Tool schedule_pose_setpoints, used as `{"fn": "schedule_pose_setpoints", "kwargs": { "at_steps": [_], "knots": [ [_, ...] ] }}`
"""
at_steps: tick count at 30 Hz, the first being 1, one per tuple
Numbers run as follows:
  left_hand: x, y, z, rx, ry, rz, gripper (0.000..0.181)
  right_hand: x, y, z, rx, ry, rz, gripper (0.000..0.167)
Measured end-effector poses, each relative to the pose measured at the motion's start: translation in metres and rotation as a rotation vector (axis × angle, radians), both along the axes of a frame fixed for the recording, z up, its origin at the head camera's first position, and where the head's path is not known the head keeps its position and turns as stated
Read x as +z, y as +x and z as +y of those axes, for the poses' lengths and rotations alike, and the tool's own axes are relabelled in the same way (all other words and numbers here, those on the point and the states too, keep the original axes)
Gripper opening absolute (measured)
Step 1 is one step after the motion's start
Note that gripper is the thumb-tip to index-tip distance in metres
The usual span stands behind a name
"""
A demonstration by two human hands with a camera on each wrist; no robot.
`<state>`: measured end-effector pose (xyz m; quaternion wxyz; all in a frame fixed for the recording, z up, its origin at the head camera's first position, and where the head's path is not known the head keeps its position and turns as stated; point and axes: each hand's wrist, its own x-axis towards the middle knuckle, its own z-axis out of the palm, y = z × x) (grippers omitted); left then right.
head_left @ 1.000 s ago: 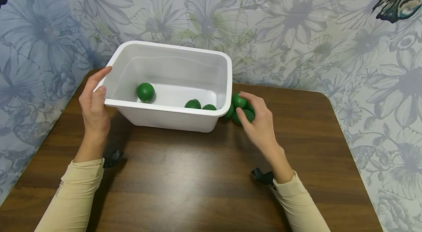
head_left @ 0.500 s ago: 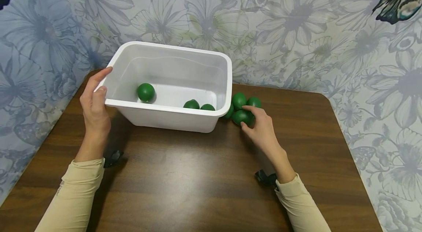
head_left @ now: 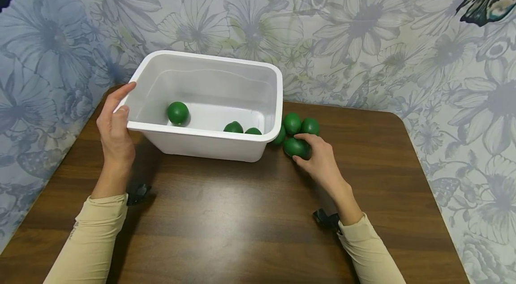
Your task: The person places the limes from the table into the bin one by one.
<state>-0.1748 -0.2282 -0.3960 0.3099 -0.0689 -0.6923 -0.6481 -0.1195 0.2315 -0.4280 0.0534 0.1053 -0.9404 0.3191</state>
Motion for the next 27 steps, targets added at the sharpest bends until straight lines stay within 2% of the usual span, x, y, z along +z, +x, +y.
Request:
{"fn": "schedule_pose_setpoints", "kwargs": {
  "at_steps": [6,11,15,27],
  "knots": [
    [0.001,0.001,0.0,0.001,0.0,-0.012,0.051,0.0,0.0,0.001,0.012,0.011,-0.049,0.058],
    [0.001,0.0,-0.001,-0.003,-0.012,-0.011,0.051,0.0,0.0,0.001,0.012,0.009,-0.028,0.055],
    [0.0,0.0,-0.001,0.008,0.012,-0.039,0.051,0.003,0.002,-0.001,-0.004,-0.017,-0.005,0.054],
    [0.0,0.002,0.0,0.007,0.019,-0.049,0.05,0.042,0.006,0.003,-0.016,-0.121,0.112,0.052]
  ]
}}
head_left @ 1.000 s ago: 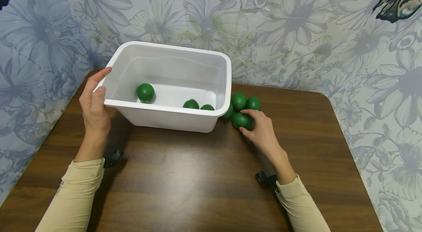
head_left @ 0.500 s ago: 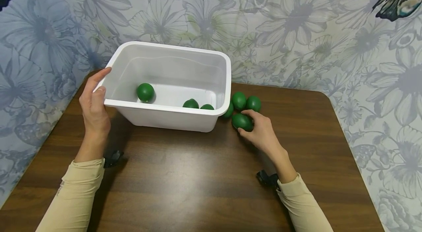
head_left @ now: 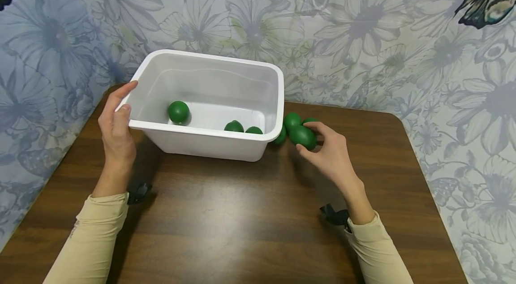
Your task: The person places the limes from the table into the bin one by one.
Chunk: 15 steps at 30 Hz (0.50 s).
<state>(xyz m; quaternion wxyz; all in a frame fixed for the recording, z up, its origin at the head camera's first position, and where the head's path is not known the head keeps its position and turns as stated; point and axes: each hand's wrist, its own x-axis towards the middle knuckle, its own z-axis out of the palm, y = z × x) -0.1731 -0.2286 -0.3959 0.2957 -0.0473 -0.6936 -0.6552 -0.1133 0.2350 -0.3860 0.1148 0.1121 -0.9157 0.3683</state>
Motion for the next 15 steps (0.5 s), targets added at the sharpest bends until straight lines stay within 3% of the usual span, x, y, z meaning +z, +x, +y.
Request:
{"fn": "schedule_pose_setpoints", "kwargs": {
  "at_steps": [7,15],
  "knots": [
    [-0.001,0.003,0.002,0.012,-0.038,0.064,0.049,0.024,0.002,-0.003,-0.036,-0.053,0.092,0.051],
    [-0.001,0.004,0.0,0.012,-0.033,0.057,0.049,0.052,-0.003,-0.018,-0.045,-0.123,0.195,0.049]
  ]
}}
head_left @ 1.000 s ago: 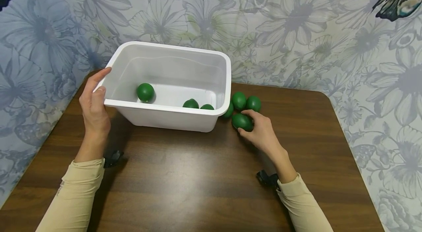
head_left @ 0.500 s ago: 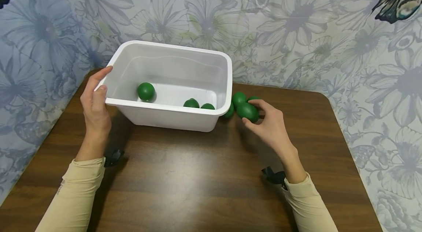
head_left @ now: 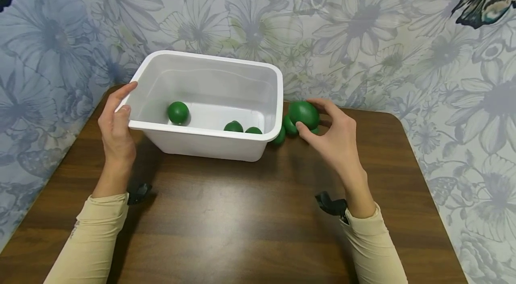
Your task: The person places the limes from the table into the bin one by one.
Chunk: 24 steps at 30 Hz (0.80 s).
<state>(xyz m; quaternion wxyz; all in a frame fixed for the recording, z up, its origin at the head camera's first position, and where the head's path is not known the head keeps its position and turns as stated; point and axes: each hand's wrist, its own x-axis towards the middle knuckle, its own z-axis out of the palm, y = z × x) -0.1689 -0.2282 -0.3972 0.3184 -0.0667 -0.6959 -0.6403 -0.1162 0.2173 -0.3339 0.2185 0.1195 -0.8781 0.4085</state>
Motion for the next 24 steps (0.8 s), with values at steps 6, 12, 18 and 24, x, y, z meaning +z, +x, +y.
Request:
{"fn": "schedule_pose_setpoints", "kwargs": {
  "at_steps": [6,12,18,24],
  "knots": [
    [-0.001,0.001,0.001,0.005,0.0,0.006,0.05,0.011,-0.001,-0.015,0.045,-0.046,0.062,0.05],
    [-0.003,0.0,0.001,0.003,0.039,0.01,0.049,0.008,-0.004,-0.035,0.145,-0.04,0.129,0.052],
    [-0.005,0.0,0.0,-0.008,0.06,0.009,0.049,0.002,-0.008,-0.053,0.264,-0.021,0.147,0.052],
    [-0.005,0.0,-0.001,-0.008,0.047,0.006,0.049,-0.008,-0.011,-0.063,0.34,0.092,0.169,0.046]
  ]
}}
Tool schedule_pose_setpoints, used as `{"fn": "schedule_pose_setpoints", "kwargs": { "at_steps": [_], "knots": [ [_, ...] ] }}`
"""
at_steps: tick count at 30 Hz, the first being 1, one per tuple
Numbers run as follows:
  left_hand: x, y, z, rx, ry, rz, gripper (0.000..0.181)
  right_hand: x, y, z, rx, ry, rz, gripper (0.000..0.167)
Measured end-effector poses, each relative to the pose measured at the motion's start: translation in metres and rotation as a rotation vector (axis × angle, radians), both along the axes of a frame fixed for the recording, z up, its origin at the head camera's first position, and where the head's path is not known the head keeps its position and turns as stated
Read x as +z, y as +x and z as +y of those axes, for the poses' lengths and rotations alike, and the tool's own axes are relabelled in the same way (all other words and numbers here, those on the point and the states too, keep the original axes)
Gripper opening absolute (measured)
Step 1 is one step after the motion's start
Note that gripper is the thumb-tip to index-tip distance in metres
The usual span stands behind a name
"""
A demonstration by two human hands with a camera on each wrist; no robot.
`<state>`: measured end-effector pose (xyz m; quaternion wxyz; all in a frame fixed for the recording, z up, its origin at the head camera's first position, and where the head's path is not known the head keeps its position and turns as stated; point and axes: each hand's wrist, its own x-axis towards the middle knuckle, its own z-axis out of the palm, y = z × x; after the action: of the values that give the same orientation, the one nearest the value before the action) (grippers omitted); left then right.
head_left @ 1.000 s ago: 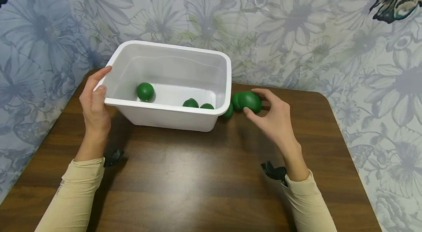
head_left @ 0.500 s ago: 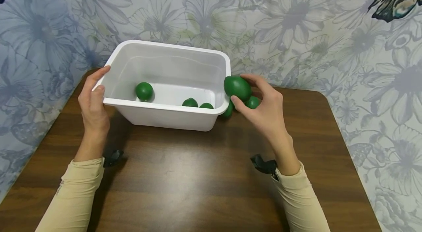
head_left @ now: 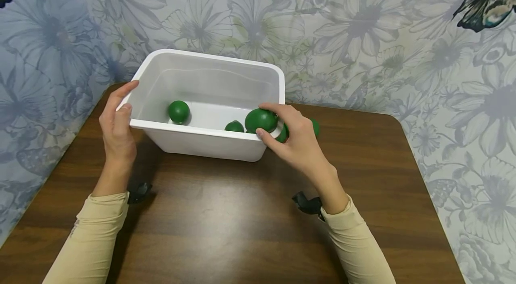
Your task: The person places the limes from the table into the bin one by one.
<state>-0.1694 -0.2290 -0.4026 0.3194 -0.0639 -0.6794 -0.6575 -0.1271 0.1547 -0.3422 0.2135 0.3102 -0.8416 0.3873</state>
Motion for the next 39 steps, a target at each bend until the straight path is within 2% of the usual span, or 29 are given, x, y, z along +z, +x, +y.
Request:
{"fn": "schedule_pose_setpoints", "kwargs": {
  "at_steps": [8,12,16,22,28,39],
  "knots": [
    [0.0,-0.002,0.001,-0.015,0.005,0.01,0.049,-0.011,-0.004,-0.002,0.0,0.034,0.071,0.028],
    [0.001,-0.001,0.002,-0.007,0.012,0.01,0.049,-0.011,-0.005,-0.002,0.008,0.022,0.075,0.023],
    [0.002,-0.001,0.002,0.004,-0.02,0.004,0.05,-0.014,-0.005,-0.002,0.014,0.005,0.067,0.017],
    [0.002,-0.001,0.001,0.007,-0.048,-0.004,0.051,-0.017,-0.004,-0.006,-0.013,-0.028,0.046,0.017],
    [0.002,-0.002,0.002,0.024,-0.036,-0.056,0.051,-0.018,-0.002,-0.011,-0.051,-0.037,0.01,0.02],
    [0.002,-0.003,0.001,0.018,-0.03,-0.028,0.051,-0.026,0.001,-0.015,-0.069,-0.032,0.02,0.027]
  ]
}}
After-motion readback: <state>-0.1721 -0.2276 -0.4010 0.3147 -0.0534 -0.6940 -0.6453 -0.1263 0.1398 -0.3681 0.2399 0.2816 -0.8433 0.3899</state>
